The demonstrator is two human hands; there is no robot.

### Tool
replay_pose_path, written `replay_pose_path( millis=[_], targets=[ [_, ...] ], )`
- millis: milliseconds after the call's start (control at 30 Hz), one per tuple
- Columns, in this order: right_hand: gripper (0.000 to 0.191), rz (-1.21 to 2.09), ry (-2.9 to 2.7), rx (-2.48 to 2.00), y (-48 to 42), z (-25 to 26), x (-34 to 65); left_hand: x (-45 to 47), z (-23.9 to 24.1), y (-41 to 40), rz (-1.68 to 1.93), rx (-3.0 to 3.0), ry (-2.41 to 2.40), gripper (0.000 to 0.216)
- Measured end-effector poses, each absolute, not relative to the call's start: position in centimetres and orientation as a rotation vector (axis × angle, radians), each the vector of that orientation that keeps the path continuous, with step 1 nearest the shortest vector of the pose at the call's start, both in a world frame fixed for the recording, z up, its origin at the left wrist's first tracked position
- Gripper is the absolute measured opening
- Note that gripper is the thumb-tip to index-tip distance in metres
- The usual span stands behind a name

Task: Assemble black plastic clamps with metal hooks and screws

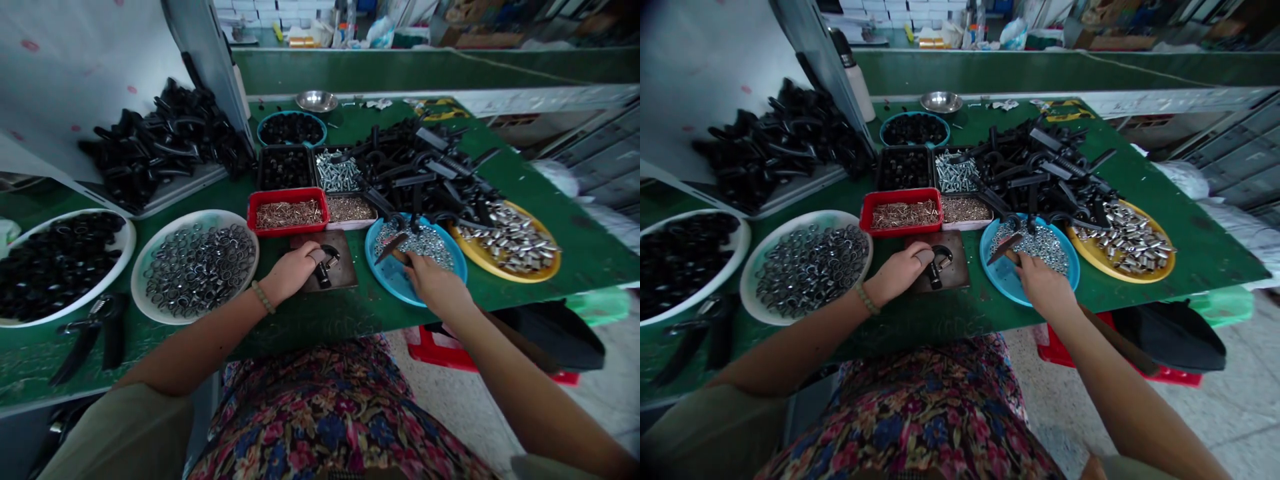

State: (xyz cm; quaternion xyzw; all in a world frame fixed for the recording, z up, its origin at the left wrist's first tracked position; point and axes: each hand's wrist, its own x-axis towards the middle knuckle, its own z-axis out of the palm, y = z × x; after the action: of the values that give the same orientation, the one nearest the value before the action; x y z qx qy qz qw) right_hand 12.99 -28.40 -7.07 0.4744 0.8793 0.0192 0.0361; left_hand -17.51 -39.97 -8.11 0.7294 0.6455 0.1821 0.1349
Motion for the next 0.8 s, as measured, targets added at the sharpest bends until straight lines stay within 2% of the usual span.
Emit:
replay_pose_path(
  millis=[100,200,267,467,667,800],
  targets=[
    [0.043,-0.313,2.808,1.518,-30.2,-5.5,11.2,-17.8,-8.8,-41.1,0.586,2.194,1.874,0.027],
    [0.04,-0.779,2.892,1.274,-31.7,-4.0,8.6,-17.9,-9.1,-42.2,0.532,2.218,1.963,0.04],
    [0.04,-0.894,2.927,1.184,-32.2,-3.7,7.1,-17.9,-9.1,-42.7,0.484,2.184,2.012,0.044],
    [0.039,-0.885,2.89,1.183,-32.5,-3.4,4.6,-18.0,-9.5,-42.7,0.517,2.132,2.007,0.044],
    [0.043,-0.824,2.838,1.085,-32.9,-2.9,2.2,-18.2,-9.6,-42.2,0.623,1.943,2.078,0.068],
    [0.042,-0.585,2.929,1.233,-32.2,-4.5,5.8,-17.8,-9.3,-42.7,0.489,2.144,2.023,0.049]
  ],
)
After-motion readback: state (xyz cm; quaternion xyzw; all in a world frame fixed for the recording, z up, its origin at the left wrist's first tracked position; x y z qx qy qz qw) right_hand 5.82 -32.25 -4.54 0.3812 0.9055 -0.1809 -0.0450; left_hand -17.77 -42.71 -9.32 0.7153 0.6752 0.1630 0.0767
